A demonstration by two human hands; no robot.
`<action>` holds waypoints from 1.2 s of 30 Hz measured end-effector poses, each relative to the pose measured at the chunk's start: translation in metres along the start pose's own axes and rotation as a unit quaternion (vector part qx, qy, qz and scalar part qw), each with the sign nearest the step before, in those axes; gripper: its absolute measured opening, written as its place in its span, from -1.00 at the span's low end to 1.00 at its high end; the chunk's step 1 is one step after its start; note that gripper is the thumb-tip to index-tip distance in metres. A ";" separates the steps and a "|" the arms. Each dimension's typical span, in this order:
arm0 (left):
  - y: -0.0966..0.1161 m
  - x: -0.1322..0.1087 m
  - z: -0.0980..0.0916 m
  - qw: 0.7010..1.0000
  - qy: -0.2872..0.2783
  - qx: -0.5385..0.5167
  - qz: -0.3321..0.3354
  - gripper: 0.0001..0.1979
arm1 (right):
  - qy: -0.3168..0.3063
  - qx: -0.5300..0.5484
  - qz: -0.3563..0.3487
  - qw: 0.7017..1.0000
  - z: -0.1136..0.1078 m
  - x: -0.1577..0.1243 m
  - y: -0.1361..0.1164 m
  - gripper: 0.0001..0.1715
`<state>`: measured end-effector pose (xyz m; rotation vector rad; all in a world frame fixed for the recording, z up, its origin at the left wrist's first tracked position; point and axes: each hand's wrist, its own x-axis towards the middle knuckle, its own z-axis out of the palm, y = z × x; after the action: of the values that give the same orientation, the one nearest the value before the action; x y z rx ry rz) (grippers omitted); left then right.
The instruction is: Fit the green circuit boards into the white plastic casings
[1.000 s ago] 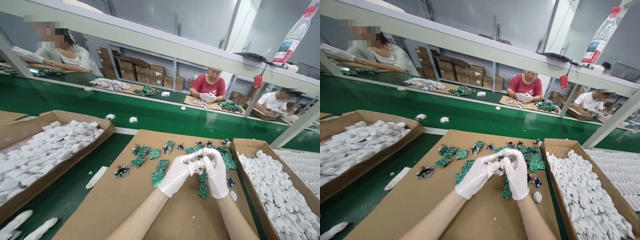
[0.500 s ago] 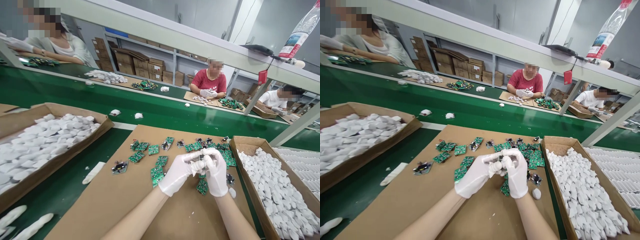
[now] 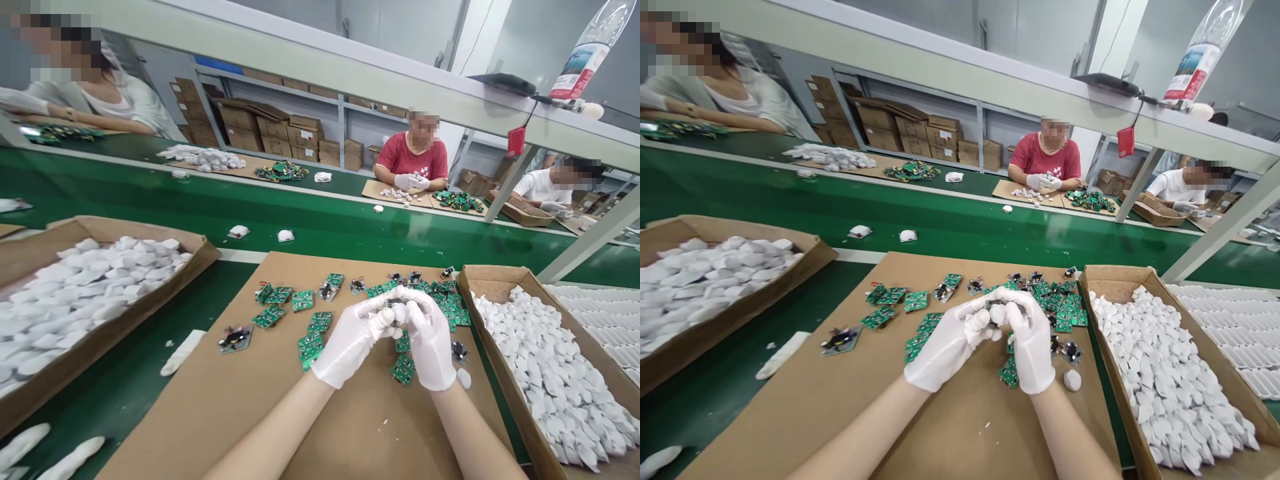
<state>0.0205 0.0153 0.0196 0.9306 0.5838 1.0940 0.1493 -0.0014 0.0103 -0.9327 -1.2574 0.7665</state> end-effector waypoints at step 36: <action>0.010 -0.005 0.008 0.997 0.040 -0.050 -0.048 -0.60 | -0.016 -0.145 -0.202 0.968 0.004 -0.012 -0.001 -0.66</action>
<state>0.0204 0.0095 0.0318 0.7675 0.6272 1.0679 0.1437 -0.0118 0.0066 -0.8574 -1.5539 0.2805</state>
